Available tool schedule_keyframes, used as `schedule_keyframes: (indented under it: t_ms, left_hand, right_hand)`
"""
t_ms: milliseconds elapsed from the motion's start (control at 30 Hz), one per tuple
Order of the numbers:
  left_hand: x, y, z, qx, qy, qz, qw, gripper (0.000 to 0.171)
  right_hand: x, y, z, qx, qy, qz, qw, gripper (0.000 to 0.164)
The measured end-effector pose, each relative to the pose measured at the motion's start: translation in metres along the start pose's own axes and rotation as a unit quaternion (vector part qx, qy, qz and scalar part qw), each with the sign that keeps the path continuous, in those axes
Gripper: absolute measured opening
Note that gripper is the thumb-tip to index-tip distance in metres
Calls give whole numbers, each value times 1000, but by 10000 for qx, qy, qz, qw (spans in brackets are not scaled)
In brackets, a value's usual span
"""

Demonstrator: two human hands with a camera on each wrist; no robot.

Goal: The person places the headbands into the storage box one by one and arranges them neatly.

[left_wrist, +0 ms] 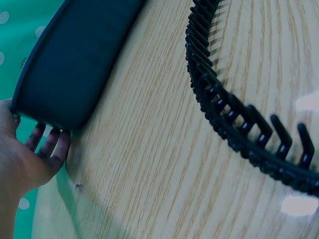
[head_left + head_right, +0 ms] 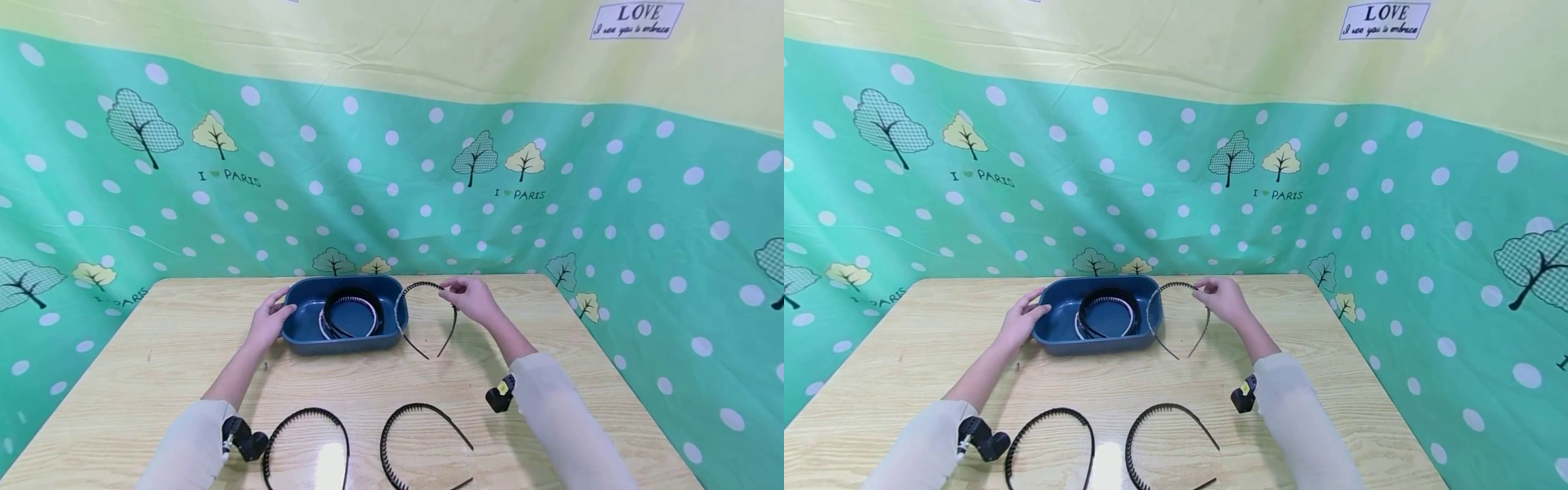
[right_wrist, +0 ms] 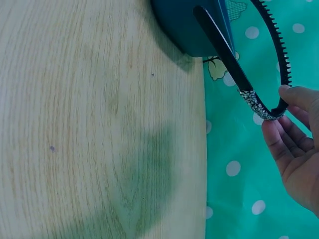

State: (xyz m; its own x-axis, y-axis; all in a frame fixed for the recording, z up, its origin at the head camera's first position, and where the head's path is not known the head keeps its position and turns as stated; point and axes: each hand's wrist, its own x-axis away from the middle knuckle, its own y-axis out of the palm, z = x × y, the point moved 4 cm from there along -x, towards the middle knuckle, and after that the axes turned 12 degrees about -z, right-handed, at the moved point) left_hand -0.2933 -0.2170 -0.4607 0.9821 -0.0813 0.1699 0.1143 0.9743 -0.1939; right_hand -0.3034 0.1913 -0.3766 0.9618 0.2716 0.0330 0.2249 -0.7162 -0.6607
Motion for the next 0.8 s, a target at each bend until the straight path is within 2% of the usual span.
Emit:
schedule_keyframes:
  t_ms: [467,800]
  left_hand:
    - [2,0,1,65,-72,-2,10000,56]
    - [2,1,4,69,14,-50,10000,56]
  right_hand:
    - [0,2,-8,18,-46,74,10000,22]
    - [-4,2,-9,36,22,92,9999,23]
